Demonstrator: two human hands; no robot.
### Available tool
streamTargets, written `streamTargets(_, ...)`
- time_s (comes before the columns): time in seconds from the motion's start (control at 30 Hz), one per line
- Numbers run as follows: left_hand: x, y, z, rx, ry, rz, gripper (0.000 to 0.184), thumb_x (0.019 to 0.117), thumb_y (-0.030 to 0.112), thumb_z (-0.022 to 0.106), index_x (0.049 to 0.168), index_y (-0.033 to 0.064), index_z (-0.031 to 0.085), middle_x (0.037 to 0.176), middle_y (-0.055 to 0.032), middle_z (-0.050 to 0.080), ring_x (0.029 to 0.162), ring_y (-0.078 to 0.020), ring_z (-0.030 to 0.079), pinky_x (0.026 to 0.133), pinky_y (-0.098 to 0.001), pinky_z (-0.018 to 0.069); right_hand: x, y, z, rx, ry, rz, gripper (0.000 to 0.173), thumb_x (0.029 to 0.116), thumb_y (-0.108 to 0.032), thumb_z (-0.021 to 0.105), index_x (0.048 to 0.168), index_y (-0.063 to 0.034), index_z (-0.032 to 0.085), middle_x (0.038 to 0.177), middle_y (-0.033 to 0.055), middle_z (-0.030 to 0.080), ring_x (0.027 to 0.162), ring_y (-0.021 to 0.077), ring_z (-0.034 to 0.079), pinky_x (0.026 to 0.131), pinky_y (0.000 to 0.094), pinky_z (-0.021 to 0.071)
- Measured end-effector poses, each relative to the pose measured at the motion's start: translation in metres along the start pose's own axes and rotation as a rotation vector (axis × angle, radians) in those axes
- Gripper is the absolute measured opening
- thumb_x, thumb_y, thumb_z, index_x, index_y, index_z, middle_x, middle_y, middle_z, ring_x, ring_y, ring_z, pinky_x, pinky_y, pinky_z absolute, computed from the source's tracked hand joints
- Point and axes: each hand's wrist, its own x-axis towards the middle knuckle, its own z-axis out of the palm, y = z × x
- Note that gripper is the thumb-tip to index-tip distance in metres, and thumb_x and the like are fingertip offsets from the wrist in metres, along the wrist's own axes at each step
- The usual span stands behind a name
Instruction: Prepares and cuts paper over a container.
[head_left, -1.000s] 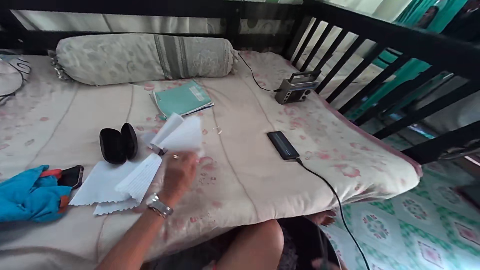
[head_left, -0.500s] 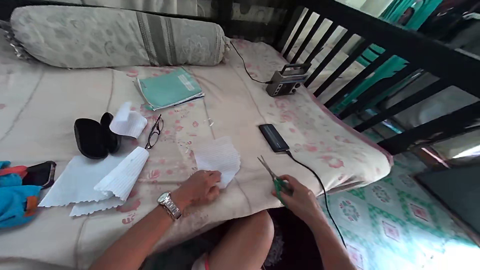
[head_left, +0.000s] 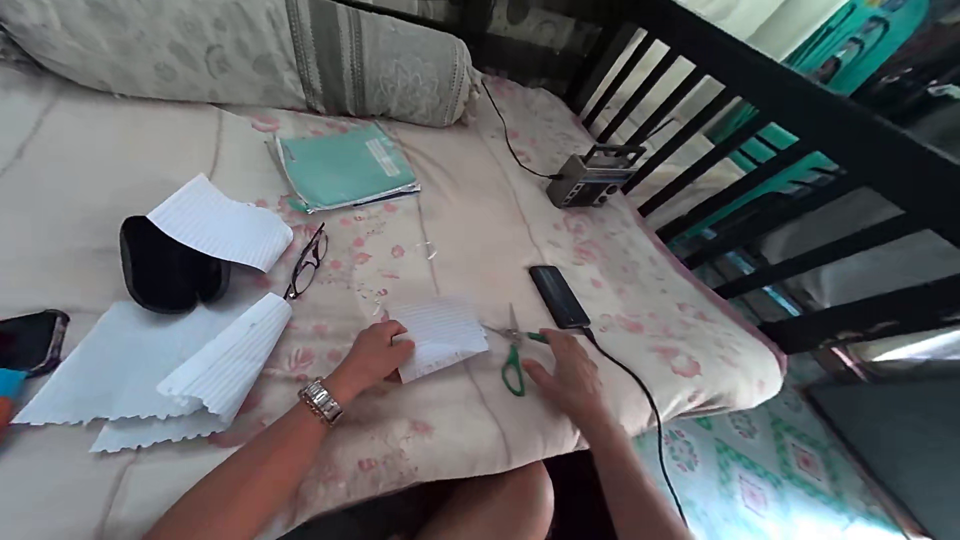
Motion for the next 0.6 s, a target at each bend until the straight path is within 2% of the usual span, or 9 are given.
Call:
streamTargets(0.07,0.002,-0.003,0.0,-0.016,0.016,-0.031,0.034,0.1079,0.017,0.053,0.131,-0.0067,0.058,0.114,-0.0248,0.065,0.09,-0.0267,0.069,0.084,-0.0412,0.0567,-0.002,-0.006,0.028,-0.081,0.3,-0.227,0.046,0.0919,-0.02,0.069,0.128,0.0077,0.064,0.138,0.0332,0.056,0.128,0.0538,0.053,0.103,0.0708,0.0386)
streamTargets(0.13,0.003,-0.002,0.001,0.011,0.013,-0.033,0.034,0.1079,0.017,0.053,0.132,-0.0063,0.058,0.112,-0.025,0.066,0.089,-0.0272,0.068,0.084,-0.0415,0.0561,-0.001,-0.013,0.053,-0.092,0.406,-0.453,0.037,0.0906,-0.019,0.067,0.119,0.0035,0.071,0.131,0.0291,0.062,0.123,0.0521,0.058,0.102,0.0689,0.0418)
streamTargets(0.27,0.009,-0.002,0.001,0.121,-0.017,0.006,0.035,0.1076,0.019,0.053,0.131,-0.0063,0.059,0.112,-0.0259,0.066,0.093,-0.0313,0.067,0.088,-0.0457,0.0539,0.014,-0.027,0.081,-0.084,0.329,-0.761,0.032,0.0929,-0.022,0.062,0.117,-0.0075,0.075,0.128,0.0206,0.068,0.12,0.0453,0.063,0.101,0.0633,0.0469)
streamTargets(0.33,0.013,0.0,0.001,0.142,-0.049,-0.011,0.036,0.1077,0.02,0.053,0.132,-0.0057,0.058,0.115,-0.0265,0.066,0.096,-0.0331,0.067,0.09,-0.0476,0.0528,0.022,-0.032,0.086,-0.073,0.243,-0.806,0.032,0.0929,-0.022,0.061,0.119,-0.008,0.075,0.128,0.0202,0.068,0.118,0.0438,0.065,0.098,0.0635,0.0485)
streamTargets(0.43,0.017,0.0,-0.001,0.127,-0.04,-0.034,0.037,0.1071,0.021,0.055,0.136,-0.002,0.056,0.115,-0.0239,0.066,0.089,-0.0293,0.068,0.082,-0.0431,0.0553,0.031,-0.034,0.094,-0.044,0.138,-0.799,0.026,0.092,-0.014,0.064,0.113,-0.0053,0.077,0.122,0.0205,0.071,0.113,0.043,0.068,0.094,0.0635,0.0508)
streamTargets(0.5,0.011,-0.007,0.003,0.187,0.125,0.093,0.044,0.1048,0.023,0.06,0.14,-0.0019,0.053,0.122,-0.0255,0.065,0.103,-0.0362,0.067,0.092,-0.0512,0.0528,0.034,-0.034,0.096,-0.047,0.133,-0.792,0.024,0.0922,-0.013,0.063,0.11,-0.0046,0.077,0.117,0.0193,0.073,0.109,0.0405,0.07,0.09,0.0603,0.0529)
streamTargets(0.53,0.007,-0.017,0.008,0.251,0.277,0.241,0.048,0.1021,0.025,0.063,0.14,-0.0026,0.055,0.126,-0.0262,0.063,0.105,-0.0394,0.067,0.091,-0.055,0.0531,0.035,-0.034,0.097,-0.052,0.147,-0.794,0.024,0.0926,-0.014,0.063,0.109,-0.005,0.077,0.115,0.0185,0.073,0.107,0.0391,0.071,0.088,0.0584,0.0536)
streamTargets(0.57,0.006,-0.029,0.014,0.318,0.443,0.442,0.049,0.0974,0.027,0.068,0.134,-0.0039,0.06,0.127,-0.0267,0.063,0.105,-0.0408,0.068,0.087,-0.0558,0.0557,0.036,-0.034,0.098,-0.055,0.159,-0.794,0.025,0.0931,-0.015,0.062,0.109,-0.0052,0.077,0.115,0.018,0.074,0.106,0.0382,0.071,0.087,0.057,0.054)
streamTargets(0.6,0.005,-0.038,0.018,0.366,0.537,0.623,0.049,0.0935,0.03,0.069,0.129,-0.0039,0.065,0.127,-0.0258,0.065,0.109,-0.0403,0.068,0.088,-0.0542,0.0564,0.036,-0.034,0.099,-0.06,0.167,-0.791,0.025,0.0938,-0.017,0.061,0.109,-0.0054,0.077,0.114,0.0174,0.074,0.106,0.0374,0.071,0.087,0.056,0.0541)
